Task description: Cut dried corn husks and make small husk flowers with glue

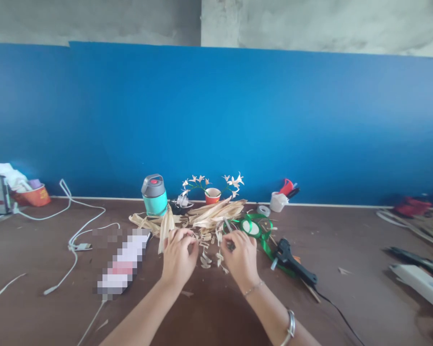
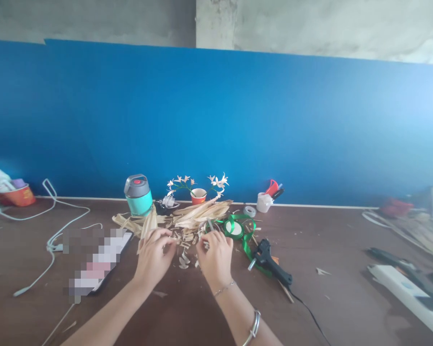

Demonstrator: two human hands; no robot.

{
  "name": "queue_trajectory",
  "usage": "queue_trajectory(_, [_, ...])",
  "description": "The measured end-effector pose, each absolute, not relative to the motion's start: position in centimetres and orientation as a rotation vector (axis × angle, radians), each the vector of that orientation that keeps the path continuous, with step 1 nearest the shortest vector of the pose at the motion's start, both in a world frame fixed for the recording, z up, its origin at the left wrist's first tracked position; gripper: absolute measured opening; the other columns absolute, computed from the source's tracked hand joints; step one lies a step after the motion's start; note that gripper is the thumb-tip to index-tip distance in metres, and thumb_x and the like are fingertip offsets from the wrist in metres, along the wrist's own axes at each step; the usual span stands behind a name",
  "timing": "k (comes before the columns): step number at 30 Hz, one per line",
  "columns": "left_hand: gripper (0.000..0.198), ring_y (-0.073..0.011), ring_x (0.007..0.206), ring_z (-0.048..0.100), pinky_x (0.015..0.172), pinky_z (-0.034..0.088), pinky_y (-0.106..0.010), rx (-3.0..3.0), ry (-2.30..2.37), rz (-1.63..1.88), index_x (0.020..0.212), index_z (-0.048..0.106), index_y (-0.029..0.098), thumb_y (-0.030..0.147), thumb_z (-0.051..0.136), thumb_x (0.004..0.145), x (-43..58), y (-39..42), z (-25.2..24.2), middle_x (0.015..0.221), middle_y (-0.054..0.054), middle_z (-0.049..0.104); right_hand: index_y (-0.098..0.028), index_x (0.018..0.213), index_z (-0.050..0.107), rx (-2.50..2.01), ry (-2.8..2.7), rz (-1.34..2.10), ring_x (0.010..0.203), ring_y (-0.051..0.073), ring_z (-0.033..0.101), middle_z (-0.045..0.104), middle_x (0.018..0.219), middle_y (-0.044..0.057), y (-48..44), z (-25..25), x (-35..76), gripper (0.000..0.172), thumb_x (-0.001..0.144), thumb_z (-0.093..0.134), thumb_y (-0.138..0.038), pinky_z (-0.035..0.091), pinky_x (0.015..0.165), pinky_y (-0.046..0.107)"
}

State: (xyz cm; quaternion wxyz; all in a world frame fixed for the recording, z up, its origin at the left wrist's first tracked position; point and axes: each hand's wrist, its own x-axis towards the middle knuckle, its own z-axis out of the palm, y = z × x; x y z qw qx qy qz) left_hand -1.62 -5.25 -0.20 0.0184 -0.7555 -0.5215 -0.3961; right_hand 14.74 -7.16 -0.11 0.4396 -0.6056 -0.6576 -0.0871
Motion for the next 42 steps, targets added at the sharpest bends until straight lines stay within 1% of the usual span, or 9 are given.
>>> queue_trajectory(2, [0.017, -0.023, 0.094, 0.053, 0.08, 0.039, -0.037, -2.447, -1.585, -1.162, 0.071, 0.068, 0.023, 0.021, 0.053, 0.08, -2.2, -4.6, -0.5, 0.091, -0.004, 0.064, -0.018, 0.069, 0.059, -1.51, -1.564, -0.207, 0.077, 0.017, 0.057, 0.064, 0.072, 0.001, -6.8, -0.1, 15.6, 0.011, 0.076, 0.051, -0.016, 0.028, 0.073, 0.028])
queue_trajectory(7, [0.019, -0.0234, 0.095, 0.052, 0.081, 0.039, -0.039, -2.676, -1.502, -0.987, 0.07, 0.07, 0.024, 0.017, 0.055, 0.079, -2.6, -4.4, -1.0, 0.092, -0.004, 0.064, -0.019, 0.073, 0.062, -1.51, -1.523, -0.141, 0.078, 0.017, 0.059, 0.066, 0.077, 0.003, -6.3, -0.4, 16.5, 0.016, 0.08, 0.049, -0.023, 0.03, 0.073, 0.028])
queue_trajectory(11, [0.02, -0.0239, 0.095, 0.051, 0.082, 0.039, -0.04, -2.763, -1.445, -0.917, 0.069, 0.07, 0.024, 0.015, 0.055, 0.077, -2.6, -4.7, -1.0, 0.092, -0.004, 0.064, -0.019, 0.074, 0.062, -1.524, -1.526, -0.082, 0.079, 0.019, 0.06, 0.067, 0.079, 0.004, -6.2, -0.7, 16.8, 0.016, 0.081, 0.048, -0.024, 0.031, 0.073, 0.029])
queue_trajectory(17, [0.021, -0.0242, 0.093, 0.051, 0.081, 0.04, -0.042, -2.771, -1.429, -0.913, 0.077, 0.071, 0.024, 0.011, 0.054, 0.077, -2.7, -4.7, -1.0, 0.09, -0.006, 0.064, -0.018, 0.073, 0.062, -1.514, -1.517, -0.006, 0.079, 0.019, 0.06, 0.067, 0.077, 0.005, -6.1, -0.7, 17.1, 0.017, 0.081, 0.048, -0.022, 0.035, 0.074, 0.03])
queue_trajectory(22, [0.019, -0.0239, 0.092, 0.053, 0.078, 0.042, -0.04, -2.775, -1.464, -0.917, 0.069, 0.07, 0.024, 0.012, 0.057, 0.076, -2.7, -4.6, -1.2, 0.088, -0.004, 0.065, -0.018, 0.071, 0.061, -1.491, -1.5, 0.045, 0.077, 0.019, 0.06, 0.066, 0.075, 0.005, -6.2, -0.5, 16.9, 0.017, 0.082, 0.048, -0.023, 0.038, 0.072, 0.029])
queue_trajectory(26, [0.013, -0.0244, 0.092, 0.054, 0.079, 0.042, -0.041, -2.78, -1.477, -0.908, 0.063, 0.067, 0.022, 0.013, 0.062, 0.071, -2.8, -4.5, -1.2, 0.087, -0.004, 0.065, -0.019, 0.068, 0.059, -1.482, -1.502, 0.076, 0.074, 0.018, 0.058, 0.064, 0.071, 0.004, -6.3, -0.3, 16.5, 0.018, 0.082, 0.047, -0.022, 0.037, 0.07, 0.028])
queue_trajectory(31, [0.012, -0.0241, 0.091, 0.055, 0.078, 0.043, -0.039, -2.81, -1.452, -0.862, 0.066, 0.067, 0.022, 0.011, 0.062, 0.071, -3.2, -4.1, -0.9, 0.088, -0.004, 0.064, -0.018, 0.067, 0.059, -1.503, -1.493, 0.09, 0.074, 0.016, 0.057, 0.063, 0.071, 0.001, -6.5, 0.1, 16.1, 0.018, 0.081, 0.049, -0.02, 0.033, 0.071, 0.028])
queue_trajectory(38, [0.02, -0.0227, 0.084, 0.056, 0.074, 0.045, -0.037, -2.75, -1.423, -0.889, 0.064, 0.068, 0.021, 0.014, 0.055, 0.077, -3.7, -3.3, 0.0, 0.08, -0.005, 0.065, -0.017, 0.058, 0.055, -1.495, -1.578, 0.164, 0.06, 0.013, 0.053, 0.057, 0.058, 0.0, -5.7, 0.7, 16.8, 0.033, 0.087, 0.043, -0.029, 0.034, 0.056, 0.022])
queue_trajectory(42, [0.024, -0.0217, 0.08, 0.055, 0.072, 0.044, -0.036, -2.756, -1.363, -0.889, 0.055, 0.062, 0.019, 0.021, 0.056, 0.079, -3.7, -3.0, 0.5, 0.075, -0.005, 0.063, -0.017, 0.046, 0.049, -1.632, -1.674, 0.15, 0.051, 0.01, 0.049, 0.054, 0.053, -0.002, -5.1, 1.2, 16.9, 0.038, 0.083, 0.048, -0.029, 0.032, 0.052, 0.021])
